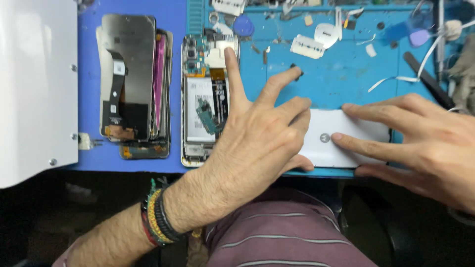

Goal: Replacing and securing the back cover of a smartphone on a technician's workbench.

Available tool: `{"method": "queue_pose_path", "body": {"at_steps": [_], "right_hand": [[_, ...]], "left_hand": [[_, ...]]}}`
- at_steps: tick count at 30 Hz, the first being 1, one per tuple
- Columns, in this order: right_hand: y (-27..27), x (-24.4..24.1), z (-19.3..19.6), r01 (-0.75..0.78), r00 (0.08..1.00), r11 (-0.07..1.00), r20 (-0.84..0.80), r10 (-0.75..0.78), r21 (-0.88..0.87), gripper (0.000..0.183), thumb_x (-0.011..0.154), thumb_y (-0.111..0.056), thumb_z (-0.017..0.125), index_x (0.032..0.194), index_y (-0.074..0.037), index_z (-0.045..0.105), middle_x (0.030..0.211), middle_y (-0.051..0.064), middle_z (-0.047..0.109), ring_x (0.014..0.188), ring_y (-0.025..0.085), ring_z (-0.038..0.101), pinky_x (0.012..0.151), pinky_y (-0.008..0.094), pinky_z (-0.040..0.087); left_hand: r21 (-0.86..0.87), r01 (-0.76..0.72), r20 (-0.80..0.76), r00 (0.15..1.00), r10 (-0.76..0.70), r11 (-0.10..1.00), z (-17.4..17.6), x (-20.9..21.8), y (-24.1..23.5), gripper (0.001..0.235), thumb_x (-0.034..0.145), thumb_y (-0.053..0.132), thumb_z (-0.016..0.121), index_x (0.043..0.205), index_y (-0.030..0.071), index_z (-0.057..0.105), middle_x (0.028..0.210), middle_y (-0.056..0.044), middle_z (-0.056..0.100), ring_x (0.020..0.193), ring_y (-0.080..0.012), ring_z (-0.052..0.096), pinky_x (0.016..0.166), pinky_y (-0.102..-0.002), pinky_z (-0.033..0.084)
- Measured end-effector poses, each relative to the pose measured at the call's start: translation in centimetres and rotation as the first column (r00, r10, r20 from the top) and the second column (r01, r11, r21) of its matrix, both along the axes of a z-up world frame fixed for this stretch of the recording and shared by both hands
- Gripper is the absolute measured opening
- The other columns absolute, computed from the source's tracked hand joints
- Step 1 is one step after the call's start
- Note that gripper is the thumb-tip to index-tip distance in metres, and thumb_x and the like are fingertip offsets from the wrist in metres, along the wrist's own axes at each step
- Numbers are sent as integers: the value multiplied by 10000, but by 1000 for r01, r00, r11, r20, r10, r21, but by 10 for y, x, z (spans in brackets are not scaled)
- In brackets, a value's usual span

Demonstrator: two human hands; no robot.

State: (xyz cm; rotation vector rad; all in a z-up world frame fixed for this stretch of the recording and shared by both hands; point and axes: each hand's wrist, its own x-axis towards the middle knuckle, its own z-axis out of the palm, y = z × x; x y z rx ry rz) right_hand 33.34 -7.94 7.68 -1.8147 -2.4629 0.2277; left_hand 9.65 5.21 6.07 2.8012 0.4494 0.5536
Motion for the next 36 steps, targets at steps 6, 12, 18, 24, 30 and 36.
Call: {"method": "queue_pose_path", "body": {"at_steps": [6, 12, 18, 24, 30, 36], "right_hand": [[5, 5, 12, -109, 988, 986, -126, 94, -123, 583, 782, -313, 771, 1362, -302, 716, 1464, 68, 573, 1156, 276, 606, 829, 425, 585], [9, 14, 6, -145, 976, 964, -190, 103, -222, 613, 799, -250, 809, 1402, -273, 700, 1555, 81, 491, 1213, 286, 582, 864, 466, 589], [9, 18, 1, -186, 973, 956, -177, 147, -226, 595, 831, -275, 795, 1413, -240, 674, 1534, 114, 496, 1208, 307, 569, 849, 488, 587], [11, 14, 4, -152, 976, 933, -196, 90, -326, 528, 869, -299, 768, 1390, -268, 688, 1512, 30, 524, 1210, 269, 553, 853, 516, 581], [10, 11, 7, -119, 976, 931, -212, 46, -346, 537, 854, -269, 759, 1384, -283, 670, 1544, 11, 532, 1271, 282, 534, 842, 519, 619], [9, 11, 17, -89, 940, 945, -340, -24, -314, 690, 867, -298, 743, 1494, -135, 504, 1224, -17, 794, 1279, 217, 607, 905, 449, 602]], "left_hand": [[-108, 6, -7, 1000, -6, 994, 4, 14, -13, 672, 617, 498, 870, 1021, -24, 742, 1099, -106, 659, 1345, -394, 451, 1052, -989, -10], [-188, 86, -37, 995, -94, 978, 0, 21, -10, 660, 693, 475, 818, 1081, -49, 719, 1189, -157, 664, 1403, -446, 390, 990, -1008, -115], [-233, 98, -66, 991, -116, 967, 4, 30, -13, 659, 696, 453, 828, 1094, -61, 721, 1171, -184, 657, 1393, -461, 390, 978, -1018, -132], [-237, 100, -63, 991, -118, 966, 5, 38, -18, 672, 701, 439, 834, 1101, -87, 714, 1151, -189, 651, 1346, -453, 424, 970, -1028, -117], [-163, 93, -57, 993, -103, 982, 5, 41, -21, 700, 691, 447, 841, 1107, -99, 704, 1072, -183, 649, 1332, -430, 452, 993, -1021, -111], [-114, 52, -77, 995, -61, 992, 3, 47, -27, 689, 695, 485, 830, 1080, -76, 731, 1025, -188, 648, 1309, -418, 474, 983, -1023, -89]]}}
